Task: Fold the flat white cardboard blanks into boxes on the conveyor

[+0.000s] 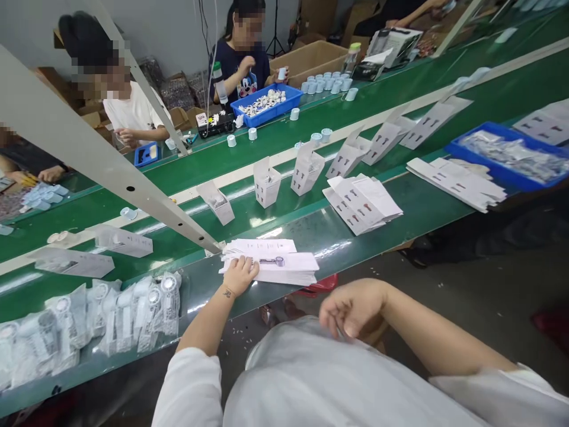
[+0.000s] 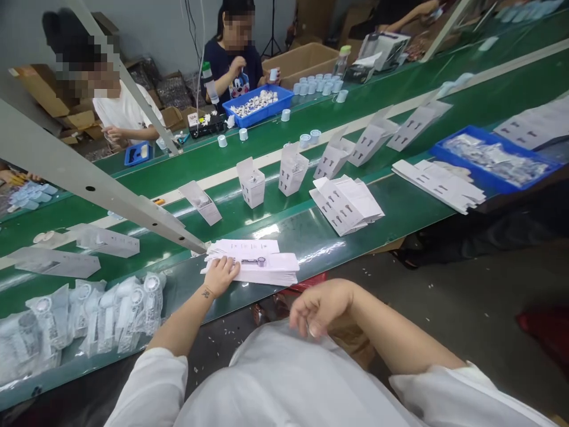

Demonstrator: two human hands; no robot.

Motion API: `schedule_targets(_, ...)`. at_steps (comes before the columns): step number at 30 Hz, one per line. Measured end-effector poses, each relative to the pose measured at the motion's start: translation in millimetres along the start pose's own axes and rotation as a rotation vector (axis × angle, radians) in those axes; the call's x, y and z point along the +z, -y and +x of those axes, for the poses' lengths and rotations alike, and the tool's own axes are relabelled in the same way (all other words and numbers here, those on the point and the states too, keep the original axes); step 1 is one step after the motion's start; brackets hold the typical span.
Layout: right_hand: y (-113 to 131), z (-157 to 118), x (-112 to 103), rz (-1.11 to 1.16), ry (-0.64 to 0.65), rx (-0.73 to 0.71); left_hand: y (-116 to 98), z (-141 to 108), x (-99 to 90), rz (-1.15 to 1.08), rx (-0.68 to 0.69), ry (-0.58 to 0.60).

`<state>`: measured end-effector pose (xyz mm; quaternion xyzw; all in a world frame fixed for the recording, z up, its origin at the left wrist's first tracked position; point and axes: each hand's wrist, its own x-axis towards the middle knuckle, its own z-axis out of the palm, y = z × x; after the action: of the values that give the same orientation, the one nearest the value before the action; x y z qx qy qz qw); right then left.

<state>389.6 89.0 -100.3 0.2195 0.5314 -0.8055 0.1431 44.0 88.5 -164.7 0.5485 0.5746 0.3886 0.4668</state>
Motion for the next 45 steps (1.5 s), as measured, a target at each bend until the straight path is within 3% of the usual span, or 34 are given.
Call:
schedule_targets(1, 9, 5, -7, -0.093, -0.114, -0.030, 7, -2, -0.5, -0.005, -0.004, -0.010)
schedule_targets(4, 35, 50, -39, -0.505, -0.718, -0.095, 17, -16, -7.4, -0.028, -0.026, -0.041)
schedule_targets(5, 41, 71, -51, -0.642, -0.812, -0.075, 17, -22, -11.1, -0.037, -0.044, -0.049)
schedule_targets(8, 50, 128, -76, -0.859, -0.778, 0.057, 14, -41, -19.1, -0.013, -0.204, -0.160)
schedule_targets(11, 46, 157, -82, -0.899, -0.759, 0.109, 15, -45, -11.7, 0.059, -0.398, -0.379)
schedule_targets(17, 39, 161, -80, -0.948, -0.801, 0.106, 20, -15, 30.5, 0.171, -0.558, -0.623)
schedule_targets(21, 48, 165, -82, -0.955, -0.791, 0.137, 11, -5, 36.4, 0.246, -0.644, -0.692)
schedule_targets(25, 61, 163, -91, -0.937, -0.732, 0.108, 1, -16, 29.6, 0.295, -0.596, -0.686)
schedule_targets(29, 72, 150, -101, -0.868, -0.529, 0.014, -2, -34, 18.7, 0.276, -0.524, -0.623)
schedule_targets(34, 73, 149, -85, -0.847, -0.401, -0.042, 4, -42, 1.1, 0.221, -0.427, -0.487)
schedule_targets(36, 68, 157, -70, -0.868, -0.427, -0.030, 9, -39, -4.8, 0.201, -0.403, -0.436)
schedule_targets(39, 59, 172, -53, -0.909, -0.574, 0.004, 17, -34, -14.9, 0.159, -0.366, -0.385)
schedule_targets(42, 56, 180, -48, -0.908, -0.669, 0.027, 18, -32, -29.4, 0.125, -0.289, -0.335)
schedule_targets(45, 65, 175, -47, -0.876, -0.717, -0.043, 8, -35, -43.3, 0.116, -0.199, -0.297)
